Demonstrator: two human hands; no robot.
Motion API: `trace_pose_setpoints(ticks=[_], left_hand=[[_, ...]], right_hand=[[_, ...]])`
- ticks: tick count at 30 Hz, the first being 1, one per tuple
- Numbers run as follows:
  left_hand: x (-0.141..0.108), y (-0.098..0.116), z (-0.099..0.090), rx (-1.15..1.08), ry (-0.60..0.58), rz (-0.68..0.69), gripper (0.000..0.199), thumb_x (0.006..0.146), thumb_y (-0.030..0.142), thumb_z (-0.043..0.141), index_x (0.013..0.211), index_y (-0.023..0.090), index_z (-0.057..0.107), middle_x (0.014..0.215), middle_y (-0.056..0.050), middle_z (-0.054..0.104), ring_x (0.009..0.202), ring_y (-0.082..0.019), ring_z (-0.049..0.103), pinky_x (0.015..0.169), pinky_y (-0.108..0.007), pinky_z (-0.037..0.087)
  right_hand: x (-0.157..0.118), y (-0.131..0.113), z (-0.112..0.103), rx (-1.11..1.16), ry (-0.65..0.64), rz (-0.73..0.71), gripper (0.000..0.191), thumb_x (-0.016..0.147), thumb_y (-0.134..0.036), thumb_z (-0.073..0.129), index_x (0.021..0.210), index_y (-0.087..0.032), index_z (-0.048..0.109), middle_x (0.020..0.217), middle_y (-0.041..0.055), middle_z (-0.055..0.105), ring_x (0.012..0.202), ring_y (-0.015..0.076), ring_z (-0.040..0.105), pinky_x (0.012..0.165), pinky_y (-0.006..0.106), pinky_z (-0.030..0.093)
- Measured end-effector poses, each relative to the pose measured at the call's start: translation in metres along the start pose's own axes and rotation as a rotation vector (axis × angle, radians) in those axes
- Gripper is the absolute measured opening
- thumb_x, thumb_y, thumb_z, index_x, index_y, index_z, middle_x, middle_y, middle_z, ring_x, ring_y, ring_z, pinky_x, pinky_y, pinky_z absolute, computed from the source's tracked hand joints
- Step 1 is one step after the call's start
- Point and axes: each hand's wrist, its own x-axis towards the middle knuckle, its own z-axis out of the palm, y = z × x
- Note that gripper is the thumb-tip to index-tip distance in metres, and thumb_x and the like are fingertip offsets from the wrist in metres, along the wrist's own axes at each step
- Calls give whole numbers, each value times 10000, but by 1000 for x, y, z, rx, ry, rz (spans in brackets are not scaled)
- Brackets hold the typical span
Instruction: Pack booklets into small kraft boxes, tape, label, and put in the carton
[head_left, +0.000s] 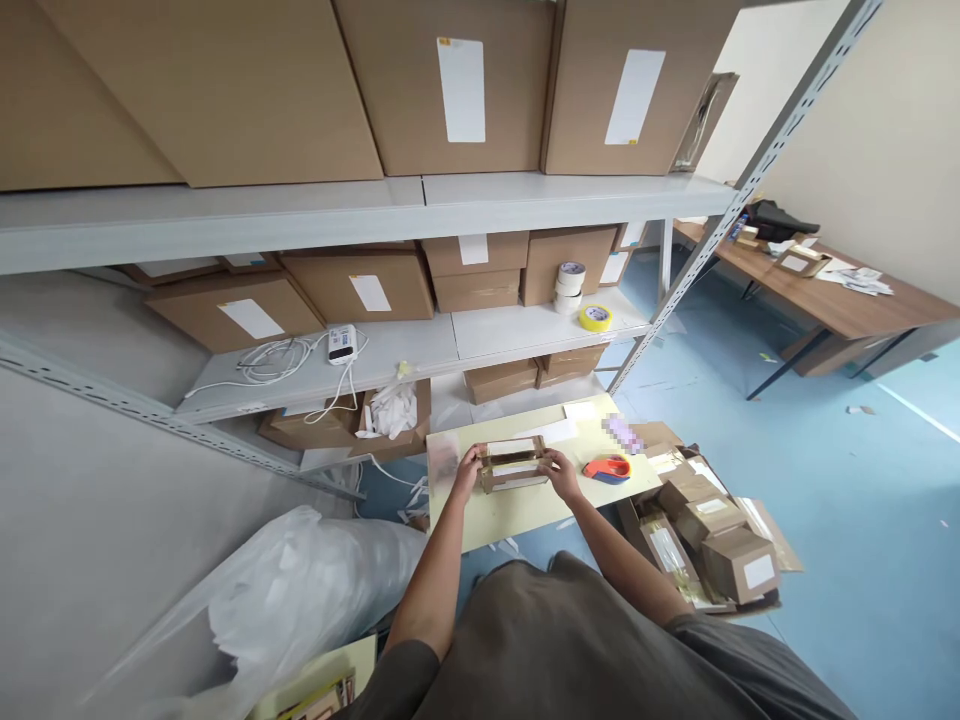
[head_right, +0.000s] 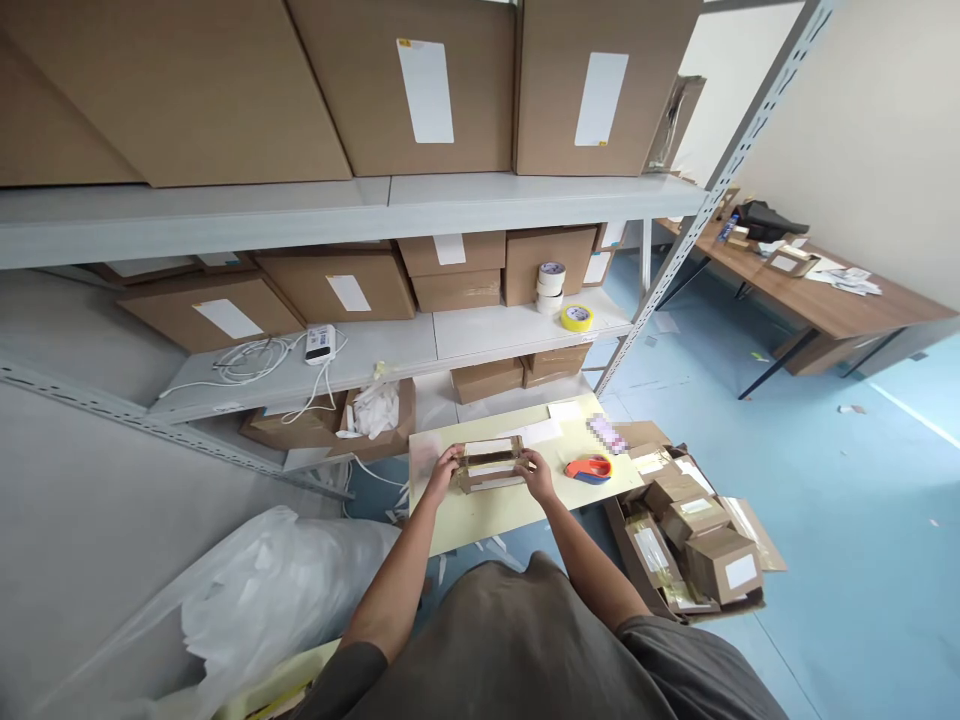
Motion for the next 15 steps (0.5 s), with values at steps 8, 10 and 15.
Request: trace_pose_setpoints(ticks=[8,10,15], left_hand=[[-15,-17,2,187,16,32,428,745,384,783,1138,229,718,1269,-108,717,1223,-307,634,1058,-384,451],[-20,-18,11,224,61,50,355,785,339,747,1122,232,717,1255,-104,726,1197,-297,646,1041,-367,453],[-37,-17,19,451,24,17,389,908,282,637,1294,245,669,1197,-77,759,1065,-240,697,928,-292,476]], right_hand=[[0,14,9,-37,234,160,562,705,-540,725,1165,-243,600,1399,161,602,1077,296,685,838,424,601],[1,17,12,-78,278,212,636,728,-544,700,1269,-238,568,1374,162,628,1053,281,701,837,408,601],[-2,20,13,-319,190,302,579,883,-567,550,1329,-205,620,1183,111,757,1095,277,716,926,387,563]])
